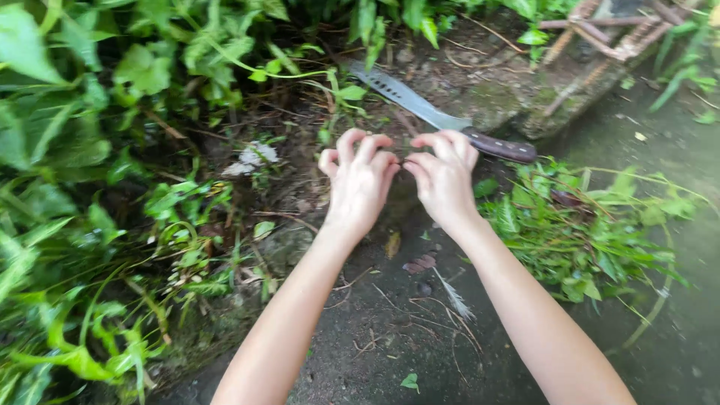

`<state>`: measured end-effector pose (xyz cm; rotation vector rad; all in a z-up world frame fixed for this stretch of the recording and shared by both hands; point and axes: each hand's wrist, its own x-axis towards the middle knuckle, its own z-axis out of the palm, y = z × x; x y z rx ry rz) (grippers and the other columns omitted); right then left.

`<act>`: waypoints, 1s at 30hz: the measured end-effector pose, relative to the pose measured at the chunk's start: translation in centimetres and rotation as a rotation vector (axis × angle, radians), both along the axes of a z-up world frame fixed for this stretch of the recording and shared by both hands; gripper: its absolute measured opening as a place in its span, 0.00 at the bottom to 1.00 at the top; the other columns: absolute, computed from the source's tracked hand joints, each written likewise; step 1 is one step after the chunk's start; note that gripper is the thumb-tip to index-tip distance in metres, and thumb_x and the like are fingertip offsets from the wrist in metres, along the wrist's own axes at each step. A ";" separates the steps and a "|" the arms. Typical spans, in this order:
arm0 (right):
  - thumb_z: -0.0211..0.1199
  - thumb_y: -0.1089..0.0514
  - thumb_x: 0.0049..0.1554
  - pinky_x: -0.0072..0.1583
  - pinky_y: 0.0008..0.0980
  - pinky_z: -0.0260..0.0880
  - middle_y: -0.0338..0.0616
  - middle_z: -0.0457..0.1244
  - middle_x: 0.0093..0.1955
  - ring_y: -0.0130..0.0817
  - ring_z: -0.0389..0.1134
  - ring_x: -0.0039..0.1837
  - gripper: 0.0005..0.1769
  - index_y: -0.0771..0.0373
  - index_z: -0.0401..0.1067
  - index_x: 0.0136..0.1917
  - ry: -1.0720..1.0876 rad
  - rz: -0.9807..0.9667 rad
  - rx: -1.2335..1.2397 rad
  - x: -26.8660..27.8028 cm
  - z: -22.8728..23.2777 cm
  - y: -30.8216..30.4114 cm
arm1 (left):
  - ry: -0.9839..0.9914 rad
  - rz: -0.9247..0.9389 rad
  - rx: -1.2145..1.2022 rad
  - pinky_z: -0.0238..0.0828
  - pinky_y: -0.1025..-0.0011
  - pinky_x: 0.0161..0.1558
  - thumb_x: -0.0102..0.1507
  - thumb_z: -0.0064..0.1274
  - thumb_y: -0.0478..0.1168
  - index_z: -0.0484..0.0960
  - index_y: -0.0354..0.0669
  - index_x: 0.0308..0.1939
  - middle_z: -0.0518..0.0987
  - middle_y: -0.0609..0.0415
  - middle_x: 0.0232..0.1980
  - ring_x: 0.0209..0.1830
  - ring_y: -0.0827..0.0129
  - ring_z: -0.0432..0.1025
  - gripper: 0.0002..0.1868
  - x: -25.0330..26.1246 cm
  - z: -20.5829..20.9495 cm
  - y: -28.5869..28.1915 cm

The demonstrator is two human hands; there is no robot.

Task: Cut and harvest wild green vegetables or vines from an outdoor patch using a knife.

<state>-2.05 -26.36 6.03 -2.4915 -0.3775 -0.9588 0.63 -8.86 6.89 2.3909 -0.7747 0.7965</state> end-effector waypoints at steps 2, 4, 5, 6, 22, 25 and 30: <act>0.70 0.59 0.54 0.67 0.47 0.55 0.38 0.67 0.60 0.45 0.59 0.69 0.06 0.60 0.80 0.46 0.011 -0.103 -0.025 -3.1 -0.6 -4.0 | 0.023 -0.105 -0.020 0.49 0.49 0.60 0.58 0.63 0.43 0.85 0.50 0.45 0.75 0.63 0.61 0.68 0.59 0.60 0.12 -1.5 -0.1 -3.8; 0.70 0.59 0.54 0.68 0.46 0.56 0.37 0.67 0.60 0.44 0.60 0.69 0.05 0.59 0.80 0.46 0.013 -0.195 -0.048 -6.1 -1.7 -8.5 | 0.036 -0.200 -0.038 0.50 0.49 0.60 0.57 0.63 0.44 0.85 0.49 0.47 0.74 0.61 0.62 0.67 0.58 0.60 0.15 -2.9 -0.4 -7.4; 0.70 0.57 0.54 0.68 0.47 0.55 0.37 0.67 0.60 0.45 0.60 0.69 0.06 0.58 0.81 0.47 0.062 -0.276 -0.097 -7.6 -2.6 -11.0 | 0.061 -0.268 -0.011 0.51 0.48 0.60 0.55 0.63 0.44 0.85 0.47 0.48 0.74 0.59 0.62 0.67 0.57 0.60 0.17 -3.6 -0.8 -9.1; 0.71 0.56 0.54 0.67 0.47 0.55 0.38 0.67 0.60 0.47 0.59 0.69 0.07 0.57 0.82 0.47 0.115 -0.351 -0.144 -9.1 -3.6 -13.3 | 0.087 -0.330 0.017 0.51 0.48 0.59 0.54 0.62 0.44 0.84 0.46 0.49 0.74 0.56 0.63 0.67 0.56 0.60 0.19 -4.5 -1.2 -10.7; 0.69 0.58 0.56 0.71 0.47 0.57 0.42 0.67 0.63 0.49 0.58 0.69 0.11 0.58 0.81 0.53 0.137 -0.316 -0.131 -7.3 -6.2 -12.1 | 0.111 -0.007 0.089 0.55 0.48 0.59 0.55 0.55 0.35 0.86 0.47 0.42 0.80 0.54 0.47 0.60 0.54 0.65 0.12 -1.3 -4.2 -4.9; 0.68 0.60 0.55 0.70 0.47 0.57 0.41 0.67 0.61 0.49 0.58 0.68 0.11 0.59 0.80 0.53 0.065 -0.051 -0.020 -3.3 -4.4 -5.7 | 0.148 0.290 0.050 0.55 0.51 0.57 0.59 0.56 0.38 0.86 0.45 0.41 0.81 0.52 0.45 0.58 0.55 0.66 0.09 2.0 -6.2 0.0; 0.67 0.62 0.57 0.68 0.45 0.58 0.41 0.67 0.61 0.45 0.60 0.67 0.11 0.61 0.79 0.54 0.064 0.217 0.015 3.4 -4.2 1.9 | 0.148 0.625 0.156 0.55 0.51 0.55 0.58 0.59 0.47 0.87 0.42 0.34 0.81 0.49 0.43 0.55 0.52 0.66 0.12 5.3 -9.0 4.6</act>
